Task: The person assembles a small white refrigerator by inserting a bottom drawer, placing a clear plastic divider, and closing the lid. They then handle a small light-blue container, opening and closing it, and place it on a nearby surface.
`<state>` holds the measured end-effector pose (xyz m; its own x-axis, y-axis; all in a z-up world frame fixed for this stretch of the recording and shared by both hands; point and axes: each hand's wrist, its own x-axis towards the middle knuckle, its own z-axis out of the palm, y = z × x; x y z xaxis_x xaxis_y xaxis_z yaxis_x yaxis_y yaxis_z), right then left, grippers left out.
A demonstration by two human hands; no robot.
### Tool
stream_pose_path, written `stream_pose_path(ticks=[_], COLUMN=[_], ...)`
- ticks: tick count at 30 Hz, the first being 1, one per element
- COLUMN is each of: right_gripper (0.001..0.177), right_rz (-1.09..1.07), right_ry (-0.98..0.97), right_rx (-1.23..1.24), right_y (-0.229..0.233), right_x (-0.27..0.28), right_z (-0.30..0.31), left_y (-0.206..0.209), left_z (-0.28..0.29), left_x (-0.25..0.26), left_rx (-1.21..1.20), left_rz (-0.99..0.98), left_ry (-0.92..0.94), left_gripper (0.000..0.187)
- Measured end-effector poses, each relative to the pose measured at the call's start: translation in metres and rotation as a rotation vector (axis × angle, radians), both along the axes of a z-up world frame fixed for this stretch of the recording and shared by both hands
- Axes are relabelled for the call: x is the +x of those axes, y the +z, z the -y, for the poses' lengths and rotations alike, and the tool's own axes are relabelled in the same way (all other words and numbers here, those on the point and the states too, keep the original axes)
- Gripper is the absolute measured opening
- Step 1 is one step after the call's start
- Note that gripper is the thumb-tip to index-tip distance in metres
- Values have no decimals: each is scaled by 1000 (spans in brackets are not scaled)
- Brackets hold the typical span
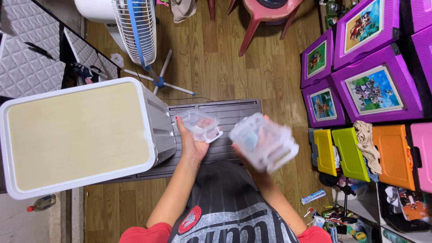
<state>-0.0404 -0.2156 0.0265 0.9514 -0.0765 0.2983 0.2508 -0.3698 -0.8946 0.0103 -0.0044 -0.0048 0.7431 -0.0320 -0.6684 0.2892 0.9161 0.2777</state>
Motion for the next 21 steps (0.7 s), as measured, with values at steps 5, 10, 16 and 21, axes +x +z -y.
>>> stream_pose_path(ticks=[5, 10, 16, 21], right_gripper=[123, 136, 130, 125], right_rz=[-142, -413, -722, -789], right_ry=[-242, -138, 53, -48], right_rx=[126, -281, -823, -832], right_y=[-44, -105, -175, -225], right_x=[56, 61, 67, 66], right_z=[-7, -19, -46, -63], left_y=[2, 4, 8, 5], left_z=[-10, -31, -41, -45], left_x=[-11, -21, -35, -55], left_rx=[80, 138, 135, 205], left_rz=[73, 177, 201, 170], left_ry=[-14, -50, -144, -220], left_gripper=[102, 82, 73, 70])
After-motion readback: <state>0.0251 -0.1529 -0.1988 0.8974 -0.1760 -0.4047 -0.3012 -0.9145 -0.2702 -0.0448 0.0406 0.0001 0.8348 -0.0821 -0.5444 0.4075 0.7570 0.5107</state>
